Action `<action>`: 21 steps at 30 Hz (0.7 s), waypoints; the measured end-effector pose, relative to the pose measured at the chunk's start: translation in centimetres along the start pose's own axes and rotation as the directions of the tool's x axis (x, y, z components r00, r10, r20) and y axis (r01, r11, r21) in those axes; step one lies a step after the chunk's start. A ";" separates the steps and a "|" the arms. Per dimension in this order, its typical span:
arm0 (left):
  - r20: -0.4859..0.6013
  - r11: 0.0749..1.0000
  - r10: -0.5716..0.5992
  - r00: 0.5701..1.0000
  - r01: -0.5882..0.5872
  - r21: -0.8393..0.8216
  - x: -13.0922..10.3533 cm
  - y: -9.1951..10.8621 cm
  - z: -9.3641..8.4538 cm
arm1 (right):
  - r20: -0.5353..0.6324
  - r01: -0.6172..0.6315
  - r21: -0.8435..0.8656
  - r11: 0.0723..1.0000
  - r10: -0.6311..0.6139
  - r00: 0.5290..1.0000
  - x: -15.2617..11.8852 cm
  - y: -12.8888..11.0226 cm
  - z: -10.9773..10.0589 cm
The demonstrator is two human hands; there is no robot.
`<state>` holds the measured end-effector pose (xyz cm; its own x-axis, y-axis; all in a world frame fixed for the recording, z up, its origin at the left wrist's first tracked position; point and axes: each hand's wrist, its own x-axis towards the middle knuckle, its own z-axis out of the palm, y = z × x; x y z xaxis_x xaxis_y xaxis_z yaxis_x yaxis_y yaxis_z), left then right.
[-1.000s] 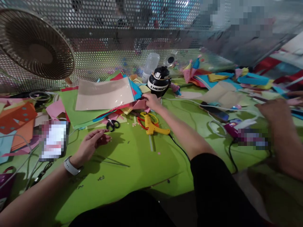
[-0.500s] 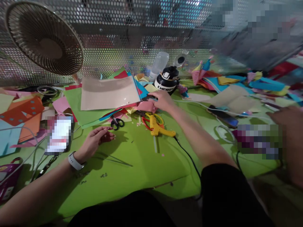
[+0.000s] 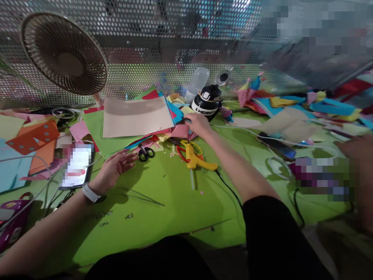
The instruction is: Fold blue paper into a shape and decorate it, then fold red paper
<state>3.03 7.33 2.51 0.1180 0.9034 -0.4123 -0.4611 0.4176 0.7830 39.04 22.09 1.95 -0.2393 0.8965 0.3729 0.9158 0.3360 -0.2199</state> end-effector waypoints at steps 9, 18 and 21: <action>0.044 0.999 0.009 0.999 -0.007 -0.048 0.8 -0.3 -0.2 | -0.107 0.164 0.064 0.984 -0.156 0.982 0.0 -4.8 -3.6; -0.021 1.000 0.027 0.999 -0.027 0.013 0.6 0.2 -0.3 | 0.184 0.405 0.026 0.914 -0.403 0.896 2.1 -9.3 1.9; -0.022 0.999 0.038 0.999 -0.037 0.019 0.7 0.2 -0.4 | 0.176 0.406 0.055 0.912 -0.409 0.895 2.4 -8.8 2.0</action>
<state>2.70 8.05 2.21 0.0813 0.9161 -0.3927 -0.4483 0.3855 0.8065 29.73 21.89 3.03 -0.6458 0.7161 0.2649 0.7206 0.6863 -0.0986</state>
